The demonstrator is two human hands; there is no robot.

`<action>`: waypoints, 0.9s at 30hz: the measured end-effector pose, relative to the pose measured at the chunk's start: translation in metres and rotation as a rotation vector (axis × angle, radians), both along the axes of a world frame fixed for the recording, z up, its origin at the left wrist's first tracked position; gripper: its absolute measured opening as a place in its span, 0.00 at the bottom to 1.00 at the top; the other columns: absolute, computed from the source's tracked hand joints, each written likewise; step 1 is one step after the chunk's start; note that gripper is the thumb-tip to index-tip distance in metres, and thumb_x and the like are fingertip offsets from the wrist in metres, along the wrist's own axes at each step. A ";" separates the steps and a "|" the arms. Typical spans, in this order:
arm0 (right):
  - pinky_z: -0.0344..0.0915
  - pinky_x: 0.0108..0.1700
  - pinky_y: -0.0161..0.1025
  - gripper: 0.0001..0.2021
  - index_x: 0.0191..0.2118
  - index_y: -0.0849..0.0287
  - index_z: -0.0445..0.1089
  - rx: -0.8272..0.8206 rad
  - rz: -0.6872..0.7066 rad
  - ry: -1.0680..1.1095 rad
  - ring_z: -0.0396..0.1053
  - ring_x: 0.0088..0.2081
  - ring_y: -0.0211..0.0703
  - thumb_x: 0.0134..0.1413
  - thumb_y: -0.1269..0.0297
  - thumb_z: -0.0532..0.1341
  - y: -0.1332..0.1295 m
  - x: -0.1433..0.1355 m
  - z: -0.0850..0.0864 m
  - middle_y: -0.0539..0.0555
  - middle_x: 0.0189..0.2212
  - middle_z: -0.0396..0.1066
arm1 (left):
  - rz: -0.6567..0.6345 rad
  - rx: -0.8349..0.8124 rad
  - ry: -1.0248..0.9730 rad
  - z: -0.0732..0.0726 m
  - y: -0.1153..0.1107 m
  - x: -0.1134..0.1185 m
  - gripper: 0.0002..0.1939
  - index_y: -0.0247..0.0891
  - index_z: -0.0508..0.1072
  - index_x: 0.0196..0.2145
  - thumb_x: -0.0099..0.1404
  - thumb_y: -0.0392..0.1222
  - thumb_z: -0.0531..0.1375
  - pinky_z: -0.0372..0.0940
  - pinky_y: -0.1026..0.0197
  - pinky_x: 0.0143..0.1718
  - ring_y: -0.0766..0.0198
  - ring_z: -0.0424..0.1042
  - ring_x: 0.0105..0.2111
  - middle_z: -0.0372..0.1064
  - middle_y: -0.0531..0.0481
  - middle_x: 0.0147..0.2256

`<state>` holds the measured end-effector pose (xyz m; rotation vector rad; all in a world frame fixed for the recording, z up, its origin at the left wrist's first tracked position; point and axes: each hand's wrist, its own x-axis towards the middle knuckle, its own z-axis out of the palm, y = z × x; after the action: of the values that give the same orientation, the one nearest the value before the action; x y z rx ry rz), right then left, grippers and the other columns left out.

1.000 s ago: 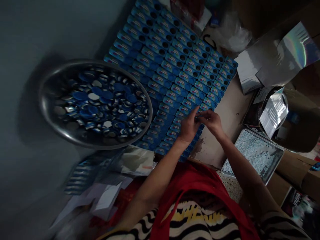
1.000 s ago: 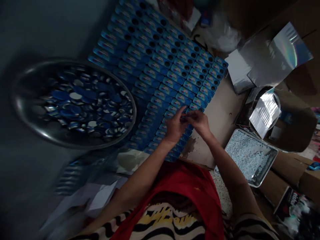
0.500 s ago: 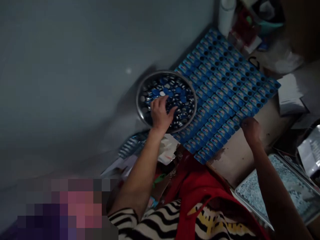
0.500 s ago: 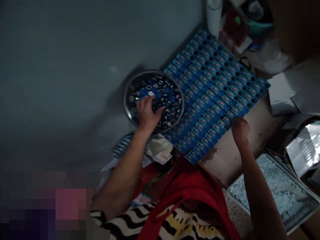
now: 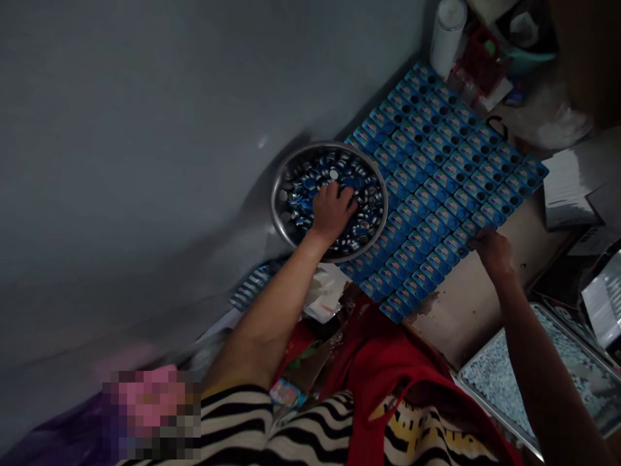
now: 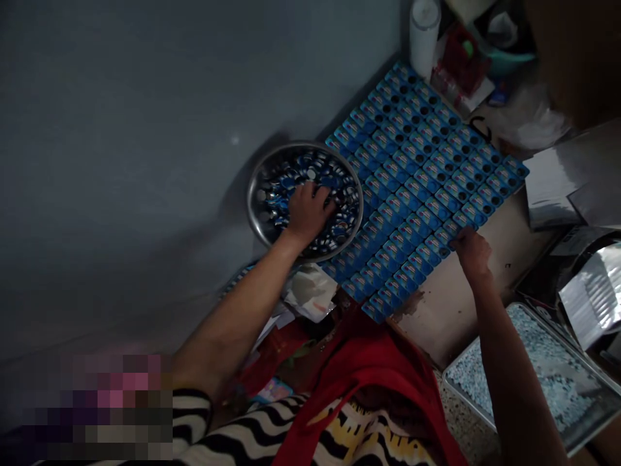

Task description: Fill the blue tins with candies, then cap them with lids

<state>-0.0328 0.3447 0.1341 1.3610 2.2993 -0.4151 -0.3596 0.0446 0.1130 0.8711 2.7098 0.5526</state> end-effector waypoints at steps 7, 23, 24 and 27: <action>0.63 0.40 0.43 0.12 0.44 0.55 0.79 -0.019 -0.098 0.269 0.78 0.39 0.53 0.63 0.53 0.70 -0.016 0.010 0.025 0.58 0.35 0.82 | 0.527 0.444 -0.408 0.028 -0.006 -0.015 0.10 0.40 0.73 0.37 0.67 0.44 0.71 0.63 0.65 0.31 0.65 0.69 0.28 0.69 0.56 0.27; 0.70 0.67 0.45 0.24 0.62 0.53 0.79 -0.574 0.550 1.124 0.74 0.61 0.46 0.69 0.80 0.57 -0.142 -0.201 0.026 0.56 0.57 0.78 | 0.377 0.516 -1.162 0.081 0.008 0.022 0.25 0.40 0.72 0.33 0.61 0.59 0.78 0.46 0.73 0.18 0.76 0.49 0.20 0.57 0.58 0.23; 0.70 0.66 0.43 0.24 0.62 0.53 0.79 -0.583 0.568 1.108 0.75 0.60 0.45 0.71 0.79 0.56 -0.143 -0.200 0.024 0.55 0.56 0.78 | 0.354 0.486 -1.171 0.080 0.005 0.022 0.28 0.40 0.72 0.32 0.58 0.62 0.79 0.45 0.72 0.18 0.76 0.48 0.20 0.57 0.58 0.23; 0.72 0.61 0.39 0.20 0.60 0.53 0.81 -0.612 0.545 1.099 0.76 0.57 0.43 0.75 0.75 0.56 -0.145 -0.181 0.028 0.55 0.55 0.78 | 0.299 0.395 -1.184 0.085 0.000 0.024 0.38 0.40 0.72 0.28 0.42 0.72 0.83 0.45 0.71 0.18 0.75 0.48 0.21 0.56 0.58 0.22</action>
<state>-0.2141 0.2001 0.1618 0.1122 2.7558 -1.8024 -0.3353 0.0448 0.1980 0.0655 1.6323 1.2042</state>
